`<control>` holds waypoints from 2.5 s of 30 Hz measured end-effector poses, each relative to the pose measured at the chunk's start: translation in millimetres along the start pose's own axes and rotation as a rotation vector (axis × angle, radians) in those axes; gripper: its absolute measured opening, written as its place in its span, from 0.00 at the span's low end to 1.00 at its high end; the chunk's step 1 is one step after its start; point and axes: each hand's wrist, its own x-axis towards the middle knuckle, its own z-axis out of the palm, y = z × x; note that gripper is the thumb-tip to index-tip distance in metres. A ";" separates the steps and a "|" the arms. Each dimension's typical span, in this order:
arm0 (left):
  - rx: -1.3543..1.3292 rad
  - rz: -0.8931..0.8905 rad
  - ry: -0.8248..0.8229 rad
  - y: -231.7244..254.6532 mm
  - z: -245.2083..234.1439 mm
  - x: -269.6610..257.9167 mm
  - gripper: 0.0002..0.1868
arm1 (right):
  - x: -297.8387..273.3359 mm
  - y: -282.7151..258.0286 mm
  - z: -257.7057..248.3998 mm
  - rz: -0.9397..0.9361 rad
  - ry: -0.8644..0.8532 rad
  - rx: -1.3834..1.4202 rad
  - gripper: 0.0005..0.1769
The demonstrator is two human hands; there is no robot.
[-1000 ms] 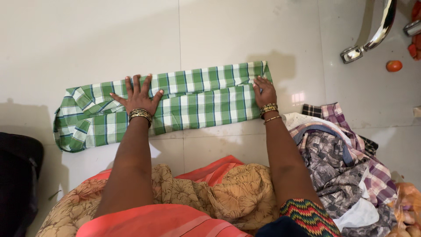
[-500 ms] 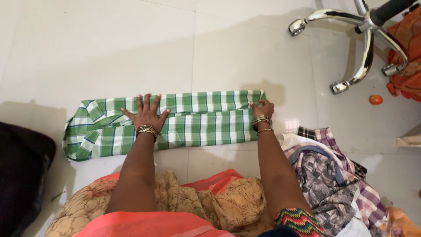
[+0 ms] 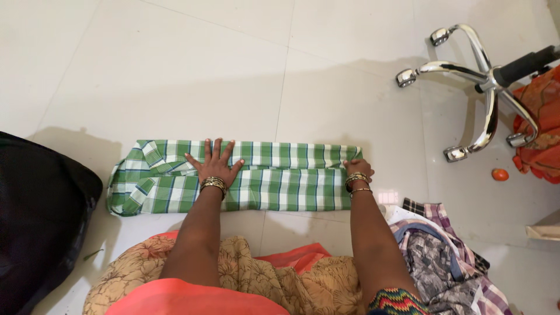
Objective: The person folds a green and white plaid shirt by smoothing it out on the floor, folding the sleeves and sides inward, and then rolling the shirt into a compact rectangle.
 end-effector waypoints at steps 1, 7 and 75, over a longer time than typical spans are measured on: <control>-0.002 0.002 -0.010 0.2 -1.3 -0.2 0.40 | -1.4 -4.4 -0.8 -0.009 0.003 0.003 0.13; -0.017 0.002 -0.025 0.1 -7.5 -4.0 0.40 | -20.0 -2.3 -2.8 -0.163 0.161 -0.060 0.09; 0.100 0.219 -0.012 -65.7 -12.2 10.1 0.48 | -50.6 -2.6 11.1 -0.742 0.035 -0.309 0.41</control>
